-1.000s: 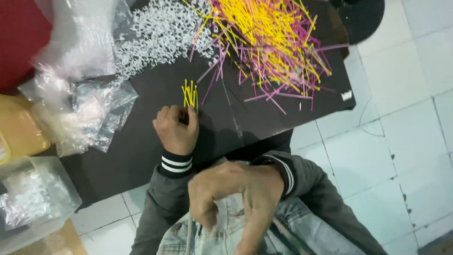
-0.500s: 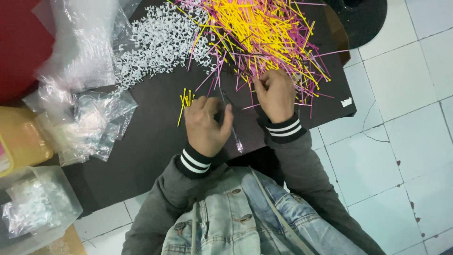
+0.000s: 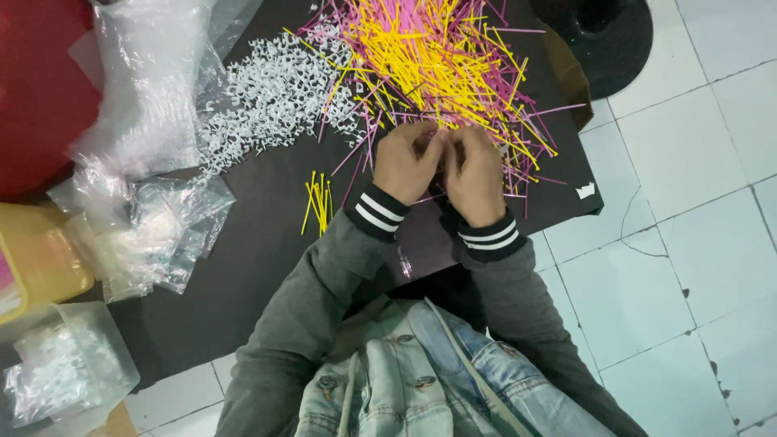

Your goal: The person sorts pink and yellow cable ties from a mixed pile on a table, separating them by color. They then place the sorted pink ties into a clear plastic bag and set it aside before continuing to sort the remaining ties.

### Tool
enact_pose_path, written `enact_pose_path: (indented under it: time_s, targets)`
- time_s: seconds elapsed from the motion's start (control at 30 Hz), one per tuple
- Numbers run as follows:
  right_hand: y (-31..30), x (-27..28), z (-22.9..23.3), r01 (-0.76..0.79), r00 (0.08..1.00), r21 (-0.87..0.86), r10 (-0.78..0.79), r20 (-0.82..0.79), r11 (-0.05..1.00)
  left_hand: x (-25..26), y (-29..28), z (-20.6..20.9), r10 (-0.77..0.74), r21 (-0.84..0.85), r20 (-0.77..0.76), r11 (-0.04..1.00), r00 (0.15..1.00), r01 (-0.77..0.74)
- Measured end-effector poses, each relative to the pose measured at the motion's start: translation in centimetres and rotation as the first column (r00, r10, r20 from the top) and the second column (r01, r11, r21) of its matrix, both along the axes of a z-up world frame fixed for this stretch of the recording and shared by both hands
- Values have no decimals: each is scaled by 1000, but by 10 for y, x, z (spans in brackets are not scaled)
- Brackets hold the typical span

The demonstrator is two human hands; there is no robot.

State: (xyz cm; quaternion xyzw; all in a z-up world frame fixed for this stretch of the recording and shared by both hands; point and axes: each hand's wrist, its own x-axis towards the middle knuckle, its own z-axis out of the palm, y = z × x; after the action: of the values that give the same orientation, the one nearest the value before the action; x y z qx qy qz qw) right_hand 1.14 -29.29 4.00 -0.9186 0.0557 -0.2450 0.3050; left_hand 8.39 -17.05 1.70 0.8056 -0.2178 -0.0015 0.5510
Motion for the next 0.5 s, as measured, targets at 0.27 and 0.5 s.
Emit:
enact_pose_path:
  time_s: [0.27, 0.5]
  targets:
    - [-12, 11, -3, -77, 994, 53, 81, -70, 996, 21, -5, -43, 53, -281, -250, 951, 967, -125]
    - [-47, 61, -1, -99, 989, -153, 81, -120, 983, 18, 2, -36, 107, -393, -191, 902, 976, -176]
